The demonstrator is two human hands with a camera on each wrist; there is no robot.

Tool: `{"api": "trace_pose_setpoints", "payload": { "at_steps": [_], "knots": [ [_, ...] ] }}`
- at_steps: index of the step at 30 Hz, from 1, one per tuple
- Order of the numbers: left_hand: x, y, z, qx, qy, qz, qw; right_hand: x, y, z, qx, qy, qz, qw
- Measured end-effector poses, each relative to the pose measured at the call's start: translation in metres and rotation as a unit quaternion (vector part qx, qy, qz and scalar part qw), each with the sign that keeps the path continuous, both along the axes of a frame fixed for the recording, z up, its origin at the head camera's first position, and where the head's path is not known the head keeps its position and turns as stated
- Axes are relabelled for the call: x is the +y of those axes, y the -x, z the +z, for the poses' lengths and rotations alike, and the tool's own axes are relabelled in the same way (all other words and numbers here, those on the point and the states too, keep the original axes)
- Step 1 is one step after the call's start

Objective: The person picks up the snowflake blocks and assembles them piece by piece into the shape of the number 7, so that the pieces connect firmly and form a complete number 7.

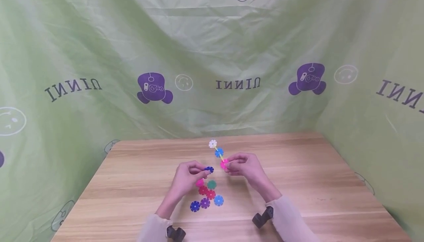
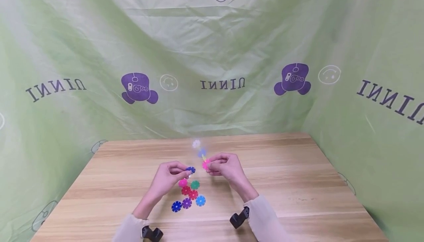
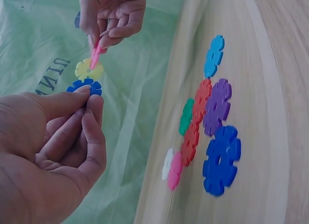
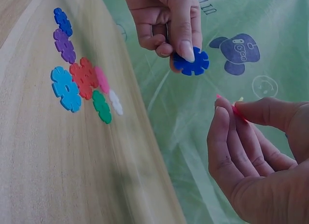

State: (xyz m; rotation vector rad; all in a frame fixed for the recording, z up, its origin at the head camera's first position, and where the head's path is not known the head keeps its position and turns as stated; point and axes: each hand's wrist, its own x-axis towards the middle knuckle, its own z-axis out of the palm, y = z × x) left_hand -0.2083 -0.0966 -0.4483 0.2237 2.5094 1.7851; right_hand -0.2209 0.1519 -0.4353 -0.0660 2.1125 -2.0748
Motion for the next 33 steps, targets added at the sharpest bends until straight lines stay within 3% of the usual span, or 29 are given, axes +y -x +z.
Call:
{"api": "trace_pose_setpoints", "payload": {
  "at_steps": [10, 23, 33],
  "knots": [
    [0.009, 0.003, 0.001, 0.010, 0.011, -0.009, 0.9998, -0.002, -0.001, 0.002, 0.005, 0.009, 0.029, 0.9995],
    [0.020, 0.002, -0.002, 0.014, -0.008, -0.015, 0.9997, -0.006, -0.004, 0.001, 0.001, 0.002, 0.032, 0.9995],
    [0.023, -0.003, -0.001, 0.029, -0.009, 0.004, 0.9995, -0.009, -0.003, 0.001, 0.008, -0.012, 0.025, 0.9996]
  ]
}}
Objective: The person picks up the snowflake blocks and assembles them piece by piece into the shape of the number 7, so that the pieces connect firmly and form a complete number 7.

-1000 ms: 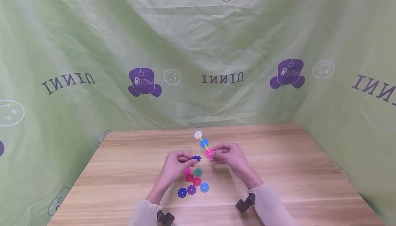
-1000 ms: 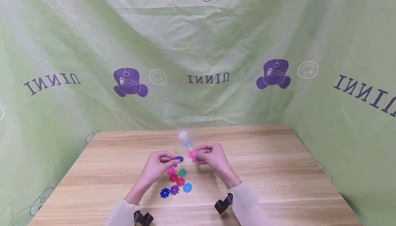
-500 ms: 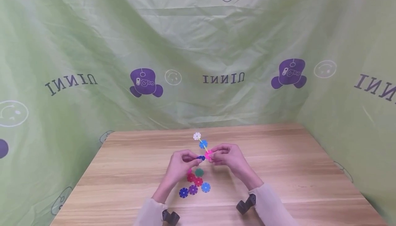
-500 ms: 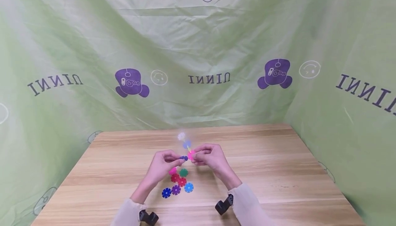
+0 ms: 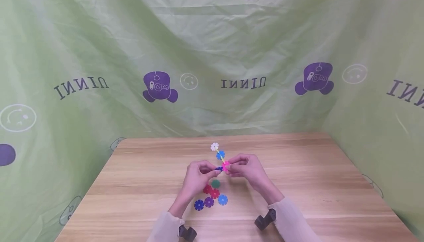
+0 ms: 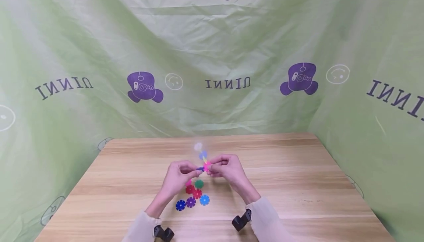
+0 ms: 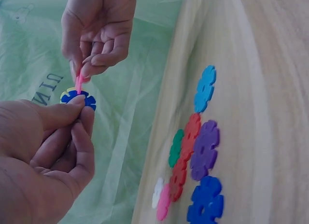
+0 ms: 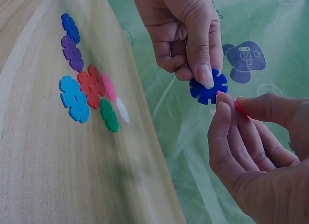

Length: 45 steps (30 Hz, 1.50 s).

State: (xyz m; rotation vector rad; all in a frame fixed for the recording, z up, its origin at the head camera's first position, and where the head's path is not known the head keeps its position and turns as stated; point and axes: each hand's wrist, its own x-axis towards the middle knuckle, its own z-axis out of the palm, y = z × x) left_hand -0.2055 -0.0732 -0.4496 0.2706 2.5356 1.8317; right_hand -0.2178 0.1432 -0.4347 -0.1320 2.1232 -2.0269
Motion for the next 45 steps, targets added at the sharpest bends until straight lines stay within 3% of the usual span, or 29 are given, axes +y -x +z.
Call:
{"api": "trace_pose_setpoints", "payload": {
  "at_steps": [8, 13, 23, 27, 34, 40, 45],
  "knots": [
    [0.009, -0.006, -0.006, 0.014, -0.002, 0.011, 0.9998, 0.001, -0.003, 0.000, 0.006, -0.009, 0.002, 0.9999],
    [0.011, -0.005, -0.005, 0.034, 0.006, 0.019, 0.9992, 0.001, -0.002, 0.001, 0.007, -0.007, -0.004, 0.9999],
    [0.011, -0.006, -0.005, 0.037, -0.002, 0.024, 0.9990, 0.003, -0.002, 0.000, 0.013, 0.000, 0.011, 0.9998],
    [0.012, -0.006, 0.000, 0.048, -0.002, 0.007, 0.9988, 0.008, 0.001, -0.001, 0.006, 0.016, 0.026, 0.9995],
    [0.003, -0.002, 0.006, 0.056, 0.042, -0.017, 0.9974, 0.008, 0.001, -0.001, 0.005, 0.039, 0.044, 0.9983],
    [-0.012, 0.005, 0.007, 0.062, 0.092, -0.038, 0.9931, 0.006, 0.000, 0.000, 0.007, 0.033, 0.025, 0.9991],
    [-0.022, 0.010, 0.000, 0.057, 0.138, -0.044, 0.9878, 0.008, 0.001, 0.003, 0.013, 0.015, 0.008, 0.9998]
  ]
}}
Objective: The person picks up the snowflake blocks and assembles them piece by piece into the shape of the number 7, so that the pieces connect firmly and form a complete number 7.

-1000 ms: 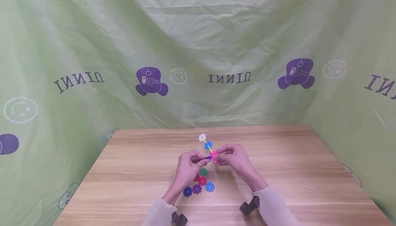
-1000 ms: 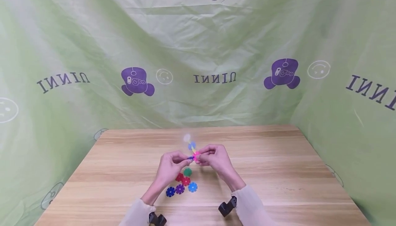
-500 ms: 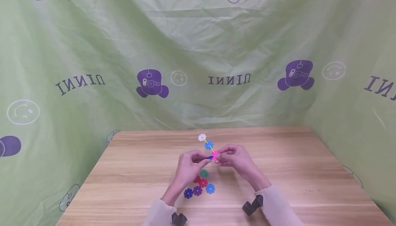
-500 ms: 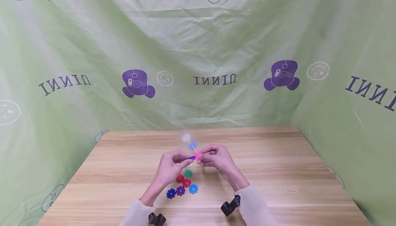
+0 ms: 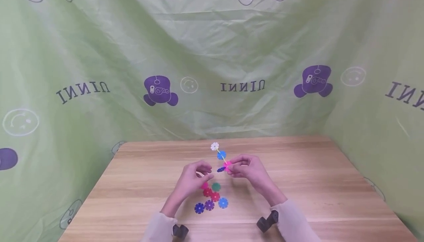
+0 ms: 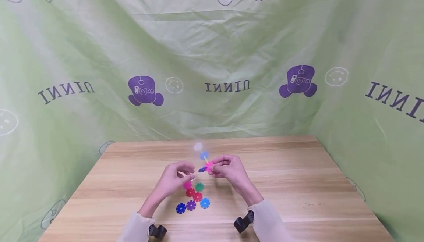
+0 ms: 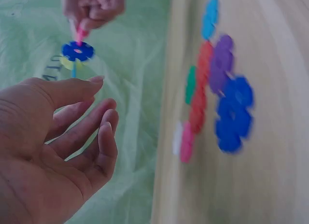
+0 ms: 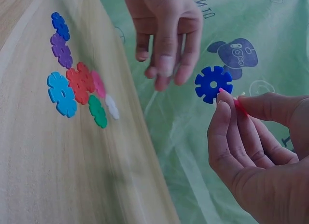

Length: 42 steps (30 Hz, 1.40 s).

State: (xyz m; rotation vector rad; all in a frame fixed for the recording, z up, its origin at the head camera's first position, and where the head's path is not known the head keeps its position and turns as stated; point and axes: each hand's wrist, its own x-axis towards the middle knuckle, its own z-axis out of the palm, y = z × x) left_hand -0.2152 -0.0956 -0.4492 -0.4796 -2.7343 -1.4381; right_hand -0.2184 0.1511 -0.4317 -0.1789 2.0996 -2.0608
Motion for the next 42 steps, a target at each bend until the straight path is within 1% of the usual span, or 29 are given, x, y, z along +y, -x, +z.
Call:
{"api": "trace_pose_setpoints", "payload": {
  "at_steps": [4, 9, 13, 16, 18, 24, 29, 35, 38, 42],
  "knots": [
    [-0.005, 0.003, -0.009, -0.017, 0.030, 0.000, 0.9994, 0.001, 0.000, 0.002, 0.000, -0.008, -0.003, 1.0000],
    [-0.010, 0.012, -0.017, -0.024, 0.063, 0.006, 0.9977, 0.002, -0.001, 0.005, 0.007, -0.011, -0.006, 0.9999],
    [-0.015, 0.018, -0.022, -0.018, 0.087, 0.002, 0.9961, 0.002, -0.002, 0.007, 0.006, -0.011, -0.002, 0.9999],
    [-0.017, 0.024, -0.025, -0.011, 0.101, -0.008, 0.9947, 0.003, -0.002, 0.008, 0.006, -0.010, -0.004, 0.9999],
    [-0.018, 0.027, -0.026, -0.013, 0.108, -0.011, 0.9940, 0.003, -0.002, 0.009, 0.008, -0.010, -0.006, 0.9999],
    [-0.019, 0.033, -0.031, -0.025, 0.112, -0.015, 0.9933, 0.005, -0.001, 0.009, 0.008, -0.003, -0.005, 1.0000],
    [-0.019, 0.039, -0.033, -0.023, 0.113, -0.021, 0.9931, 0.006, -0.001, 0.008, 0.009, -0.003, -0.004, 0.9999],
    [-0.020, 0.044, -0.030, -0.032, 0.118, -0.038, 0.9918, 0.005, -0.002, 0.008, 0.008, -0.003, -0.003, 1.0000],
    [-0.020, 0.045, -0.029, -0.037, 0.121, -0.039, 0.9912, 0.005, -0.002, 0.008, 0.008, -0.005, -0.004, 0.9999],
    [-0.019, 0.047, -0.030, -0.042, 0.112, -0.037, 0.9921, 0.006, -0.001, 0.008, 0.007, -0.003, -0.006, 0.9999]
  ]
}}
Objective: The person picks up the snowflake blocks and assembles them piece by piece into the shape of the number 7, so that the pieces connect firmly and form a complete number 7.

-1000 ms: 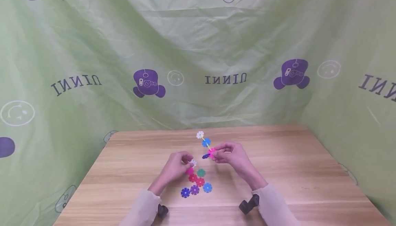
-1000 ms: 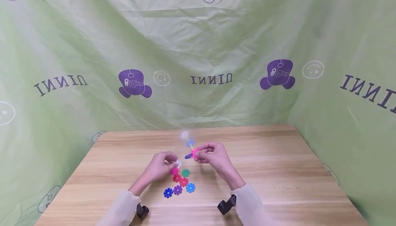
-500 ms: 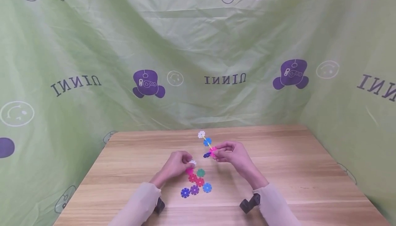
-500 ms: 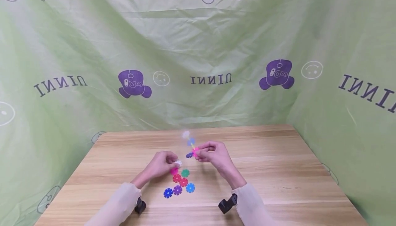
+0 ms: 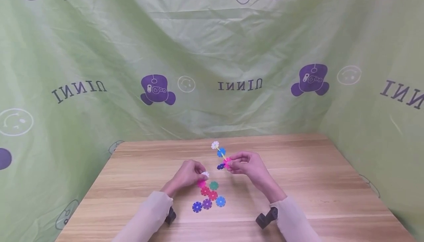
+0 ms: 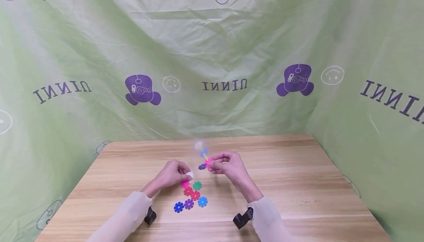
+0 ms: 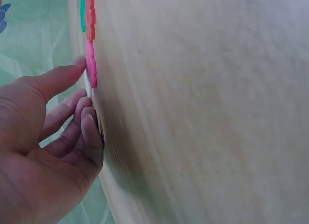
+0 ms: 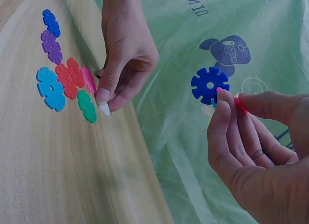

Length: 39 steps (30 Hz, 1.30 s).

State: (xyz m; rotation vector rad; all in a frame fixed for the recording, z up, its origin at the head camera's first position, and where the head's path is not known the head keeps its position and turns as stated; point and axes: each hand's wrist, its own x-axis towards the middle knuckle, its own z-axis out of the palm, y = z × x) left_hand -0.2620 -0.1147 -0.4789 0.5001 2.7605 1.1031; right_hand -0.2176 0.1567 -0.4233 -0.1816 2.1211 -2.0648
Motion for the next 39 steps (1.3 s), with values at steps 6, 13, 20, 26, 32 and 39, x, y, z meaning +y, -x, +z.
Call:
{"api": "trace_pose_setpoints", "payload": {
  "at_steps": [6, 13, 20, 26, 32, 39],
  "knots": [
    [0.001, 0.003, -0.001, -0.013, -0.010, 0.006, 0.9998, 0.000, 0.001, -0.001, -0.002, 0.002, 0.003, 1.0000],
    [0.001, 0.001, -0.003, -0.018, -0.030, 0.016, 0.9993, 0.000, 0.000, -0.002, -0.006, -0.001, 0.002, 1.0000],
    [0.004, -0.008, 0.000, -0.067, -0.127, 0.075, 0.9869, -0.001, 0.000, -0.002, -0.003, 0.005, 0.008, 0.9999],
    [0.007, -0.016, 0.007, -0.116, -0.206, 0.092, 0.9672, -0.001, -0.001, -0.001, -0.004, 0.000, 0.002, 1.0000],
    [0.009, -0.025, 0.014, -0.135, -0.252, 0.097, 0.9533, -0.001, -0.001, -0.001, -0.003, -0.002, 0.003, 1.0000],
    [0.012, -0.035, 0.024, -0.138, -0.292, 0.095, 0.9415, 0.000, -0.001, -0.003, -0.002, -0.002, 0.005, 1.0000]
  ]
}}
